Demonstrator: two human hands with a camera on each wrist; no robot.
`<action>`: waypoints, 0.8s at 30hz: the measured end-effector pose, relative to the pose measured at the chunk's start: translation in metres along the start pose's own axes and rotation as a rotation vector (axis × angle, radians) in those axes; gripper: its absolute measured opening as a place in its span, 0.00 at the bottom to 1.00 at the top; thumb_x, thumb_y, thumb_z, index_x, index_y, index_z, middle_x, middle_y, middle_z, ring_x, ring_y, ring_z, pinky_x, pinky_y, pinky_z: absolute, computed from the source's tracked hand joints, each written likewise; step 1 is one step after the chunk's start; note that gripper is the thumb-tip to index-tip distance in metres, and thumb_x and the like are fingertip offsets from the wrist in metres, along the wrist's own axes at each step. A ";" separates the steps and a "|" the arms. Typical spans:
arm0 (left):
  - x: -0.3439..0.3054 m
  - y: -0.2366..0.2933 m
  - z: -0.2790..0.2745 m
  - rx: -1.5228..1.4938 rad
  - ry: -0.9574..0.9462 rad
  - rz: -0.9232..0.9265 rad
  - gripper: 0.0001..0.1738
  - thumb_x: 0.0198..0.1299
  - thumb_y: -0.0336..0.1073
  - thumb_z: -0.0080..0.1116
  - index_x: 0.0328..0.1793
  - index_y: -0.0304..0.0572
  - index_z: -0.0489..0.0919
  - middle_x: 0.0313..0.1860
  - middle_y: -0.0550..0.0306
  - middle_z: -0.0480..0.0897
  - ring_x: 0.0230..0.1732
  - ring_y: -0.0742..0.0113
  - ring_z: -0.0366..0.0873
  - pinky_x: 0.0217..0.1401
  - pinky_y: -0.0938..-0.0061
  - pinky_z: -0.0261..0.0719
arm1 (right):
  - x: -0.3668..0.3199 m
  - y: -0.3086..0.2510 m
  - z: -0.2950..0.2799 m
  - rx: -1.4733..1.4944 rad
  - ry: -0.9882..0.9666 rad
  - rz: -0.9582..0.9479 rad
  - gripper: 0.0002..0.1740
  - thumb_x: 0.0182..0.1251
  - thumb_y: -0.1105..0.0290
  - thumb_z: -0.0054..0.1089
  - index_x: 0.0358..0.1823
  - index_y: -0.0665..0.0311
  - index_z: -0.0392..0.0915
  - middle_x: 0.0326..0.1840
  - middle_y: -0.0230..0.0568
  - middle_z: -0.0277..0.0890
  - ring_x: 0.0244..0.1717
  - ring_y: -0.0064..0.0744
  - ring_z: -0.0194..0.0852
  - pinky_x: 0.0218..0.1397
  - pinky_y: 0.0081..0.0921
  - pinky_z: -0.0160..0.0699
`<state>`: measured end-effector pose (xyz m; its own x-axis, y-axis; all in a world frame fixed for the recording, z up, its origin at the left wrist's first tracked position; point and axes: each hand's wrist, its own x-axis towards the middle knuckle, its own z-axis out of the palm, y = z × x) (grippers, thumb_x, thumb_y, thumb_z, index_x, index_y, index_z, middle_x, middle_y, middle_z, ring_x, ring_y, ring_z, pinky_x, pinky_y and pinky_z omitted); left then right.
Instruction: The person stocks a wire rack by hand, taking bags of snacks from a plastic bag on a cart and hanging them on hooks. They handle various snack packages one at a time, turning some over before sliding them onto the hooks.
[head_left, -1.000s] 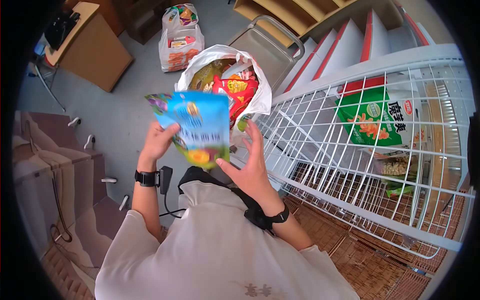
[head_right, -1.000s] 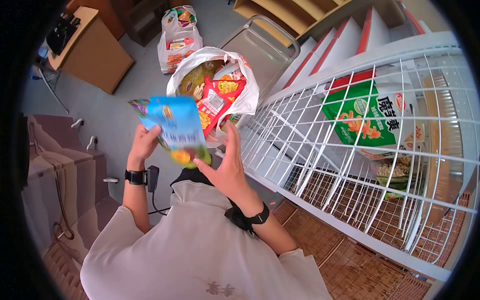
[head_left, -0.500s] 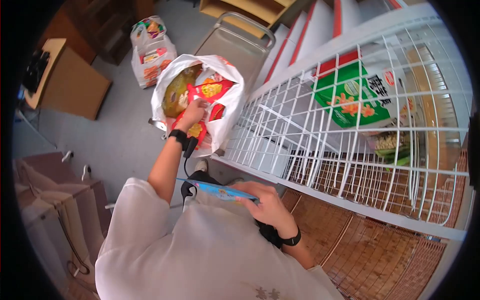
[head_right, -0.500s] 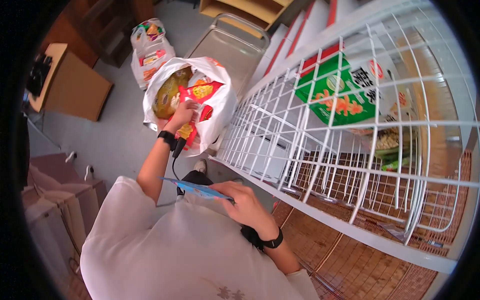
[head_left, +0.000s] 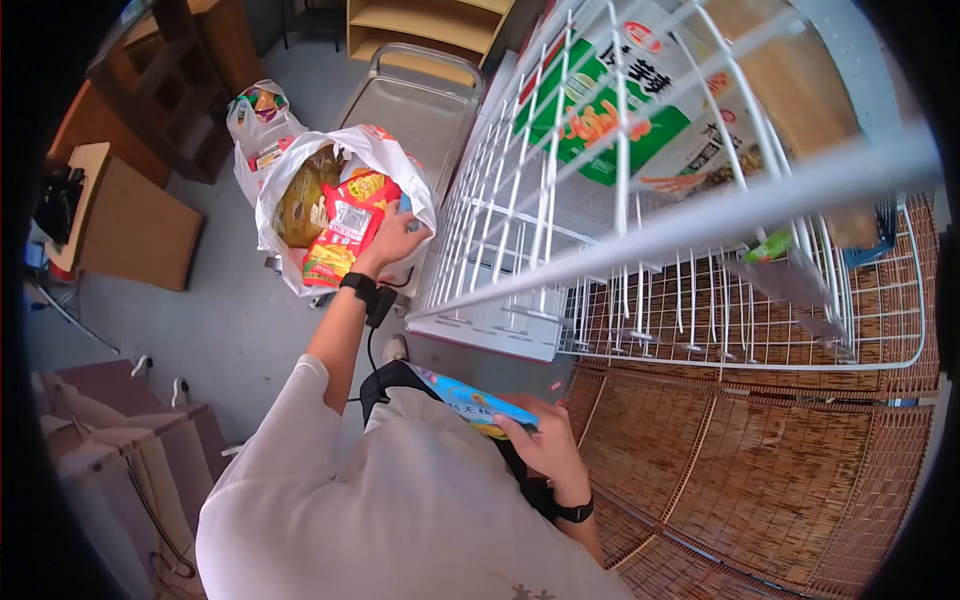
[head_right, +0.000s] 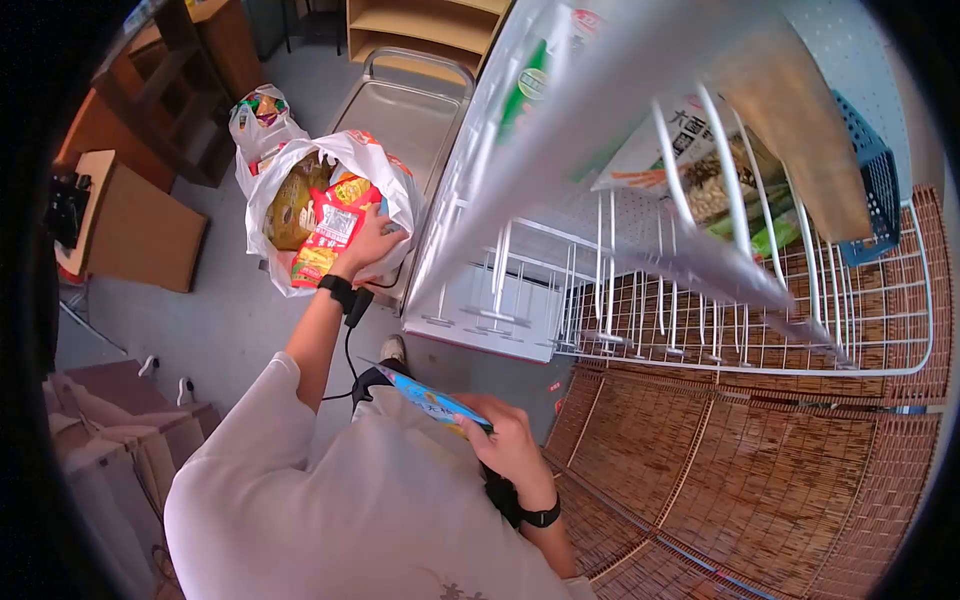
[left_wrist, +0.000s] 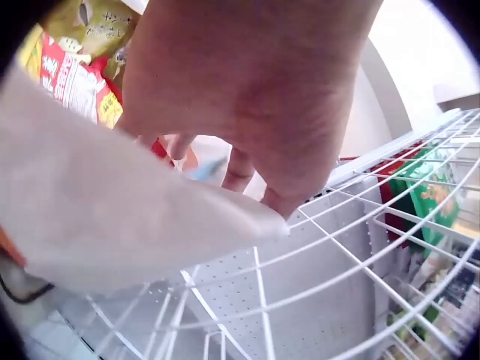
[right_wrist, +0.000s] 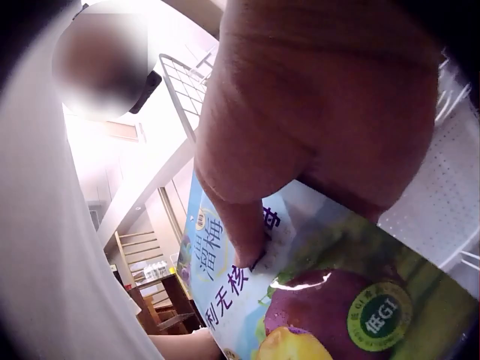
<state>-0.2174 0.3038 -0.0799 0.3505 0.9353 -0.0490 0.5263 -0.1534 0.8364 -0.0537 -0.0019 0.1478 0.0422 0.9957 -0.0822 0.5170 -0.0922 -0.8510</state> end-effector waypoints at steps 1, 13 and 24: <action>0.003 -0.012 0.014 0.005 0.005 0.003 0.26 0.51 0.44 0.61 0.56 0.40 0.77 0.66 0.35 0.63 0.70 0.42 0.55 0.66 0.61 0.64 | -0.009 0.003 -0.003 0.004 0.001 -0.007 0.10 0.58 0.74 0.63 0.41 0.69 0.80 0.36 0.48 0.80 0.34 0.40 0.82 0.39 0.26 0.77; -0.029 -0.052 -0.039 -0.203 0.371 -0.079 0.18 0.59 0.34 0.53 0.53 0.30 0.77 0.50 0.43 0.81 0.50 0.61 0.78 0.54 0.71 0.73 | -0.084 0.043 -0.016 0.047 0.108 0.088 0.10 0.57 0.75 0.62 0.40 0.71 0.79 0.33 0.51 0.79 0.31 0.44 0.81 0.35 0.30 0.76; -0.296 0.161 -0.122 -0.631 0.457 0.147 0.12 0.56 0.25 0.60 0.47 0.31 0.81 0.44 0.57 0.81 0.42 0.73 0.78 0.47 0.78 0.78 | -0.142 0.067 -0.036 0.373 0.207 -0.007 0.10 0.62 0.69 0.62 0.40 0.70 0.80 0.32 0.36 0.82 0.33 0.18 0.76 0.37 0.21 0.75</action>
<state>-0.3312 0.0409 0.1358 -0.0423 0.9788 0.2003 -0.0877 -0.2034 0.9752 0.0056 -0.1491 0.1207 0.2304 0.9731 -0.0026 0.1751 -0.0440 -0.9836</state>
